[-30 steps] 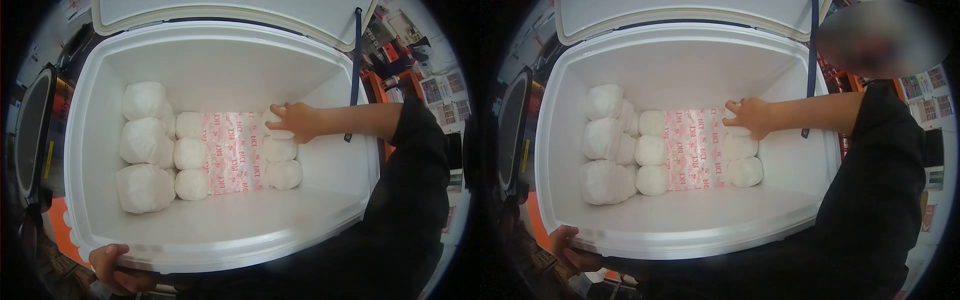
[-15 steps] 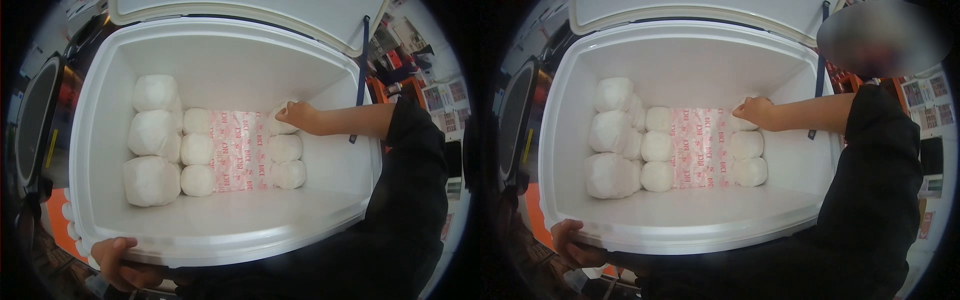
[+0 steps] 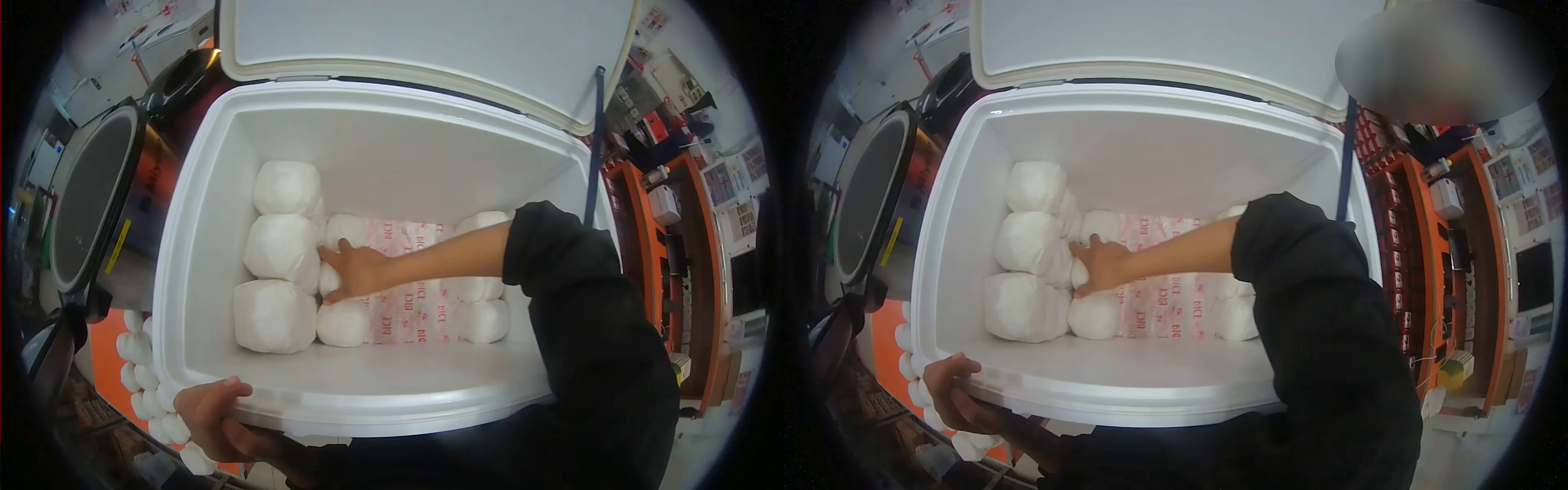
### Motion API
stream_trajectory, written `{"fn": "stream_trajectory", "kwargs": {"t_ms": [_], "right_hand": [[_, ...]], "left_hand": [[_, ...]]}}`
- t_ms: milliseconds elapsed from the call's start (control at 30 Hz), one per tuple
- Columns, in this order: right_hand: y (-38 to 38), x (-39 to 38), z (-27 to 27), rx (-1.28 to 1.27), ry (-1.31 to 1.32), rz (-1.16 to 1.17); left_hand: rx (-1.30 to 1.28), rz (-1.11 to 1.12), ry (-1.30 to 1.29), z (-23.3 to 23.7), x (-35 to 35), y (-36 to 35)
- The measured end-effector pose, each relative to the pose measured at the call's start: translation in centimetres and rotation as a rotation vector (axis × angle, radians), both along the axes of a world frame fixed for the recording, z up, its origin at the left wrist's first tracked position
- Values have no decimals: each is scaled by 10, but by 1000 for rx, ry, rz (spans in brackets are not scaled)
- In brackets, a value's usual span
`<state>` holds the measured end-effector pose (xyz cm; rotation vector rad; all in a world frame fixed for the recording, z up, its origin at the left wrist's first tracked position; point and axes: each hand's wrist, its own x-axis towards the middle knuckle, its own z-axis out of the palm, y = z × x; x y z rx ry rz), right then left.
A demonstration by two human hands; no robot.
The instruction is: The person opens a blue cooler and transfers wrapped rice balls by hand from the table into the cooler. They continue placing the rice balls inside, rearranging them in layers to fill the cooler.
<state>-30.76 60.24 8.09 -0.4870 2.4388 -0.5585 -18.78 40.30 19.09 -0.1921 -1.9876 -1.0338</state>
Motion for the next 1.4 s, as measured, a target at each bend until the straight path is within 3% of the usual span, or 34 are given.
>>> {"fn": "stream_trajectory", "kwargs": {"t_ms": [100, 200, 233, 267, 433, 500, 533, 600, 633, 700, 833, 900, 1033, 1133, 1233, 1300, 1367, 1400], "right_hand": [[18, -6, 4, -28, 37, 42], [50, 8, 29, 64, 72, -27], [62, 15, 44, 168, -28, 22], [74, 22, 56, 269, -127, 74], [134, 65, 66, 552, -63, 365], [157, 75, 63, 689, 125, 758], [166, 78, 60, 687, 123, 753], [175, 79, 60, 635, 376, 899], [177, 79, 57, 630, 372, 895], [175, 76, 59, 873, 232, 911], [185, 77, 60, 777, 149, 714], [174, 78, 62, 907, -35, 649], [168, 79, 53, 1013, 35, 673], [146, 59, 63, 1074, -215, 830], [94, 41, 71, 1007, -194, 824], [62, 37, 51, 551, -93, 531], [33, 36, 35, -15, -286, 246], [15, 35, 12, -98, -276, 226]], "left_hand": [[-23, -9, 7, -2, -1, -4], [8, 14, 26, -4, -1, -2], [17, 41, 24, -5, -1, -2], [15, 25, 36, -6, -1, -2], [13, 49, 28, -6, 1, -4], [-16, 36, 34, -9, 1, -8], [-18, 32, 34, -10, 1, -10], [-24, 24, 28, -10, 1, -11], [-30, 29, 22, -9, 1, -10], [-38, 29, 16, -8, 1, -11], [-62, 38, 27, -9, 1, -11], [-56, 56, 34, -7, 0, -8], [0, 66, 47, -6, 0, -1], [2, 45, 39, -3, 1, 0], [-11, 34, 38, -1, -1, 0], [-3, 24, 52, -1, -3, 0], [-10, -2, 67, -2, -3, -2], [-12, -6, 66, -1, -3, -2]]}}
